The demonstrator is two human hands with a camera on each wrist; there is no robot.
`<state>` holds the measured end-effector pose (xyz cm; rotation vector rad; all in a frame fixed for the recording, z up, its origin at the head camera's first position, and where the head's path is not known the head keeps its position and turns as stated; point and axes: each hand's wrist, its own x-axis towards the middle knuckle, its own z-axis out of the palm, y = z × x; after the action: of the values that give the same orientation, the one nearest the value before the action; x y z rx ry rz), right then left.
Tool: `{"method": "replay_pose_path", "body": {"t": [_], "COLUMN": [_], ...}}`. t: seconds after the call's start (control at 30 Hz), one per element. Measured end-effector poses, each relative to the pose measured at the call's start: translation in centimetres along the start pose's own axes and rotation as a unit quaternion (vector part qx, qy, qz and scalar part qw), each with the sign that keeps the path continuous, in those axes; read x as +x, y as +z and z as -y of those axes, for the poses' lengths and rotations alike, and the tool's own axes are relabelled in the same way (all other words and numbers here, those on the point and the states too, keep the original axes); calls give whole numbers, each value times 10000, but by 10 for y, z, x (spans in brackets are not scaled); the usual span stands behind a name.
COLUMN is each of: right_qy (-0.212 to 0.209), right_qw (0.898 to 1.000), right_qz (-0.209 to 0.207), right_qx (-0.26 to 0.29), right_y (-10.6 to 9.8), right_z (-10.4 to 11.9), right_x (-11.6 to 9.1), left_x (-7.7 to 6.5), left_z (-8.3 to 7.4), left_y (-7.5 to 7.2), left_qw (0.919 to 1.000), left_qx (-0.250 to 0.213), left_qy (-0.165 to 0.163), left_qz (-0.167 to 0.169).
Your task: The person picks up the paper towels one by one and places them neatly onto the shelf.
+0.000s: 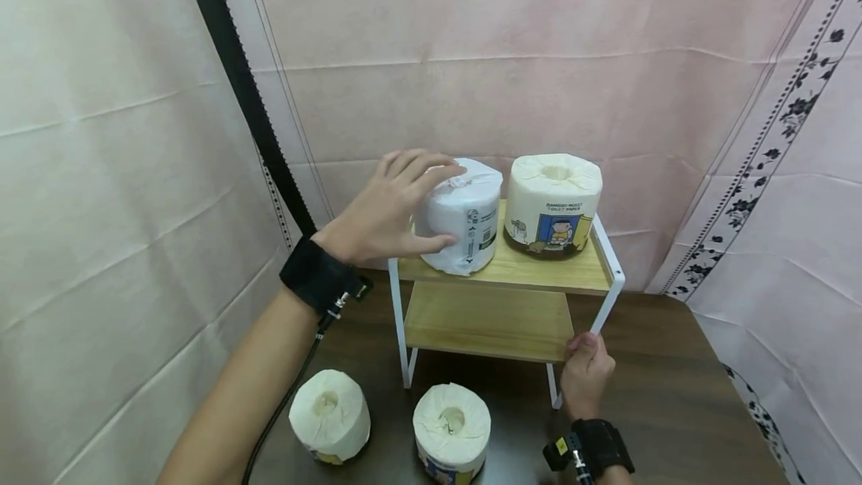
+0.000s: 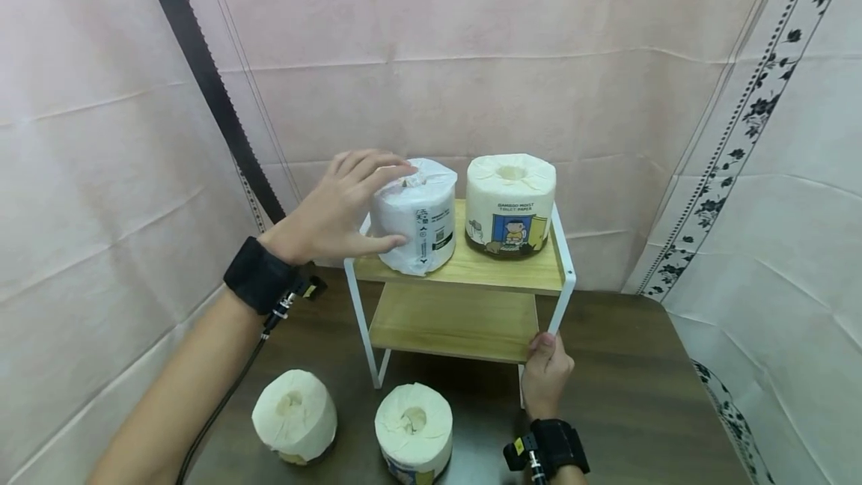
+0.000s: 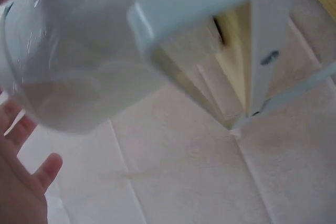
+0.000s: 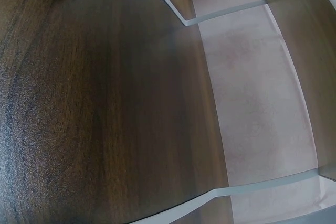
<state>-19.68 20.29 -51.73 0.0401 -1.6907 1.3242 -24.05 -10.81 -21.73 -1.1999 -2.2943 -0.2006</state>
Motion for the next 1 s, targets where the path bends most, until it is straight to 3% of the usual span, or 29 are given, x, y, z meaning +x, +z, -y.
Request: {"method": "replay_pose_path", "body": {"t": [0.13,0.33,0.47,0.77,1.0], "right_qy": [34,246,250,174,334], "right_qw": [10000,9996,9997,9997,9991], "right_qz": [-74,24,39,105,259], "right_qx": [-36,-116,-17,97,-43], "right_y": [-3,-3,-1,-4,-3], "right_z": [-1,0,1,1,-2], "right_x": [1,0,0,-6,1], "left_x": [-2,-1,2,5,12], "left_z": [15,28,28,22,17], "left_y": [-2,-6,-12,-21,-30], "left_qw": [9983,9944,9918,9875,9888], "left_qx": [-520,-672,-547,-364,-149], "left_qy": [-101,-132,-178,-171,-166], "left_qz": [249,807,1141,1523,1475]}}
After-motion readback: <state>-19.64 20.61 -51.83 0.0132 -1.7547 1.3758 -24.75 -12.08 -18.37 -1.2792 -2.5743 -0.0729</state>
